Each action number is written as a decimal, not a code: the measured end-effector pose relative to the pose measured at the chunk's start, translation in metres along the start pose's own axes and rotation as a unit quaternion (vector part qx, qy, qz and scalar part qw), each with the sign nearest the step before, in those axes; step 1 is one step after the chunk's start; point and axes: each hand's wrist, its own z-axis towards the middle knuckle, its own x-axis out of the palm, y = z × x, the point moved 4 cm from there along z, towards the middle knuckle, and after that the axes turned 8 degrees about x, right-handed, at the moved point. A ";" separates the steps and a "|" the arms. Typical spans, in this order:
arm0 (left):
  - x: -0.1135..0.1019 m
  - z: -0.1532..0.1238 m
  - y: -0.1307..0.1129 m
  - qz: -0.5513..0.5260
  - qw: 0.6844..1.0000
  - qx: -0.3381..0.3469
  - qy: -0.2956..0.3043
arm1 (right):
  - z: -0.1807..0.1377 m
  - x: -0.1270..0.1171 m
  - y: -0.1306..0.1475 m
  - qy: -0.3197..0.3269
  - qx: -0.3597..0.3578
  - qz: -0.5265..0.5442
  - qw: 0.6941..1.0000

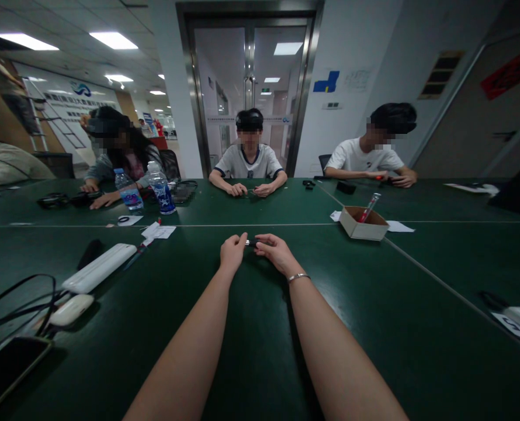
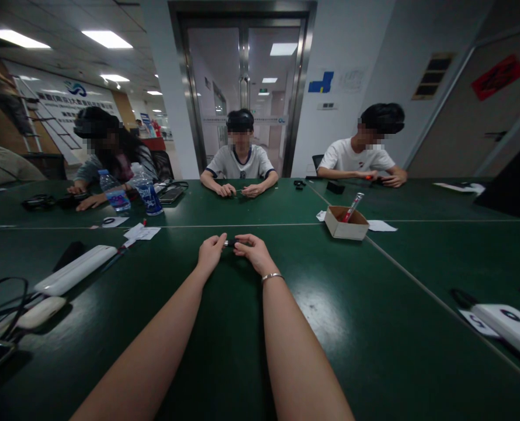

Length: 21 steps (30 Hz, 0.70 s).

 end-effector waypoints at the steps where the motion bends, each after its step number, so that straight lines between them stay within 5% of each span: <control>1: 0.000 0.001 0.002 -0.019 1.000 0.006 0.004 | 0.001 -0.001 0.000 -0.006 0.003 0.003 1.000; 7: 0.003 0.008 0.003 -0.208 0.971 0.073 0.094 | 0.002 -0.001 -0.001 -0.033 0.006 0.012 0.999; 10: 0.002 0.010 0.008 -0.264 0.962 0.005 0.072 | 0.002 -0.001 -0.001 -0.034 0.007 0.003 0.999; 13: 0.004 0.008 0.013 -0.239 0.967 -0.067 0.053 | 0.002 -0.001 -0.001 -0.033 0.005 -0.001 0.999; 18: 0.003 0.006 0.003 -0.158 0.985 0.044 0.052 | 0.003 -0.002 -0.002 -0.029 0.003 0.001 1.000; 21: 0.003 0.006 0.004 -0.171 0.984 0.021 0.051 | 0.003 -0.002 -0.002 -0.027 0.006 0.002 1.000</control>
